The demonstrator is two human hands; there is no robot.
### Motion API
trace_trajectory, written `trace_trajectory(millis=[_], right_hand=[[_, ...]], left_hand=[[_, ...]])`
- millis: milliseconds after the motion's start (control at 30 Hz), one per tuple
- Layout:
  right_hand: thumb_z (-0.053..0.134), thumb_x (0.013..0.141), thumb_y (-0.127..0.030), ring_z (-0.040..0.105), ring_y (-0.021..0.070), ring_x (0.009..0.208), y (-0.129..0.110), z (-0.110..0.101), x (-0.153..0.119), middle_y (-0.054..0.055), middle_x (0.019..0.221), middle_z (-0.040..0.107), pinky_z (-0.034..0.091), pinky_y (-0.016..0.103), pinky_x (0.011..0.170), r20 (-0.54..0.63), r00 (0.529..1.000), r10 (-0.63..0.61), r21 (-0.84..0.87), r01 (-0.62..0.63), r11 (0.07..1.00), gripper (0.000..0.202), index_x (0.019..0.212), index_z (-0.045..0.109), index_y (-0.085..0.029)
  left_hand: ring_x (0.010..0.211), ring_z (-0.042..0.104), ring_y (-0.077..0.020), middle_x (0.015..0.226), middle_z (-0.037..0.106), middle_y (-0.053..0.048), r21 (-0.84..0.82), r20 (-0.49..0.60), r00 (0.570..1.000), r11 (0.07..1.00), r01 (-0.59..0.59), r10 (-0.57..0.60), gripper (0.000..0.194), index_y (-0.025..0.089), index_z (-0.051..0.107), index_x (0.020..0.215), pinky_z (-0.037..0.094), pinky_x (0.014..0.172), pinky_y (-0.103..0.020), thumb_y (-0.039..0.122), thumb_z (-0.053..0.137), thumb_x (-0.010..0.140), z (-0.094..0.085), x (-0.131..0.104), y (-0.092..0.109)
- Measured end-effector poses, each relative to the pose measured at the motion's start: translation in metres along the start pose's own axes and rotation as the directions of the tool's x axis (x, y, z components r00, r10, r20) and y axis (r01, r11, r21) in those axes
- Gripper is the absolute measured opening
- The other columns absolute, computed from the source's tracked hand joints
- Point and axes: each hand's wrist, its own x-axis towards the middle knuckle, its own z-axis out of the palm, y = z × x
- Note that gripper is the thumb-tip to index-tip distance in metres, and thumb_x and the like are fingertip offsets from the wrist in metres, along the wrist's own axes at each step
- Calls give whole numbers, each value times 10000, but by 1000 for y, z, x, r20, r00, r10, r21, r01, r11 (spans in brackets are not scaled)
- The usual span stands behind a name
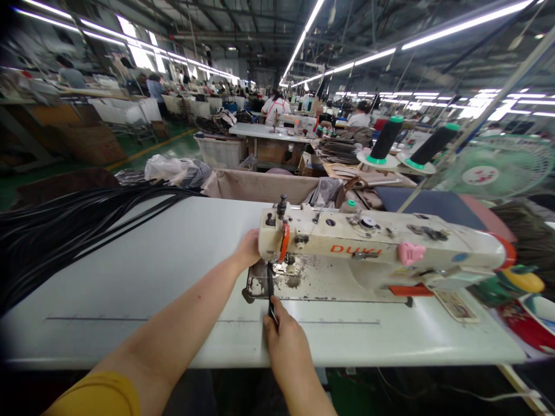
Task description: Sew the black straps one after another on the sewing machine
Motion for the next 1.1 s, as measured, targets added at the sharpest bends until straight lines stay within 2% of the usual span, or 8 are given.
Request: trace_trajectory(millis=[133, 300, 433, 567, 633, 733, 833, 1100], right_hand=[[469, 960, -321, 640, 323, 1249, 3, 2, 3, 161, 1337, 683, 483, 450, 1059, -20, 999, -27, 18, 27, 999, 547, 1467, 555, -135], [492, 958, -409, 633, 302, 1156, 12, 1, 4, 180, 1259, 658, 504, 460, 1027, -186, 969, -163, -17, 162, 987, 525, 1394, 604, -139], [529, 946, -449, 613, 297, 1121, 14, -6, 3, 181, 1203, 626, 511, 472, 1017, -304, 930, -208, -22, 212, 977, 489, 1307, 653, -143], [537, 958, -467, 603, 291, 1143, 6, -11, 4, 178, 1180, 646, 479, 457, 1062, -343, 904, -256, 42, 287, 957, 387, 1117, 708, -159], [513, 970, -500, 626, 283, 1070, -2, -10, 6, 156, 1093, 674, 501, 445, 1007, -301, 918, -260, 85, 297, 951, 385, 1042, 703, -173], [487, 967, -603, 631, 228, 782, -17, -2, 10, 77, 836, 667, 532, 362, 738, -159, 965, -210, 219, 242, 945, 446, 977, 673, -198], [528, 901, -721, 540, 157, 573, -30, 11, 19, 32, 757, 652, 407, 281, 513, 16, 993, -121, 456, 100, 884, 527, 936, 648, -210], [681, 782, -730, 376, 71, 457, -40, 33, 54, 46, 712, 665, 214, 213, 426, 198, 979, -51, 653, -93, 752, 590, 858, 671, -145]], left_hand=[[1075, 663, -258, 1046, 771, -54, -61, -36, 999, 998, 16, -18, 217, 221, 804, 918, 490, 1020, -385, 127, 684, 763, 3, 1, -5], [1018, 651, -225, 1023, 723, -61, -178, -153, 972, 973, 151, -179, 45, 188, 732, 728, 492, 965, -341, 159, 701, 739, 4, 2, -16], [865, 636, -210, 829, 676, -36, -336, -214, 919, 908, 250, -332, 232, 179, 630, 656, 503, 848, -342, 349, 689, 802, 2, -7, -18], [790, 648, -197, 768, 681, -26, -541, -181, 892, 800, 261, -413, 293, 173, 634, 773, 524, 754, -318, 456, 631, 845, -1, -29, -11], [809, 673, -198, 802, 705, -39, -626, -155, 898, 744, 234, -413, 282, 173, 627, 806, 549, 764, -315, 452, 650, 836, -5, -42, -7], [862, 704, -204, 843, 721, -52, -714, -150, 894, 672, 197, -421, 266, 185, 602, 821, 581, 832, -334, 435, 692, 815, -14, -63, -2], [908, 713, -205, 875, 725, -51, -757, -175, 879, 632, 168, -443, 287, 190, 604, 852, 583, 908, -358, 441, 729, 792, -26, -85, 2], [984, 727, -236, 993, 776, -73, -727, -219, 865, 667, 165, -452, 337, 207, 626, 886, 561, 901, -343, 480, 782, 762, -48, -143, 8]])
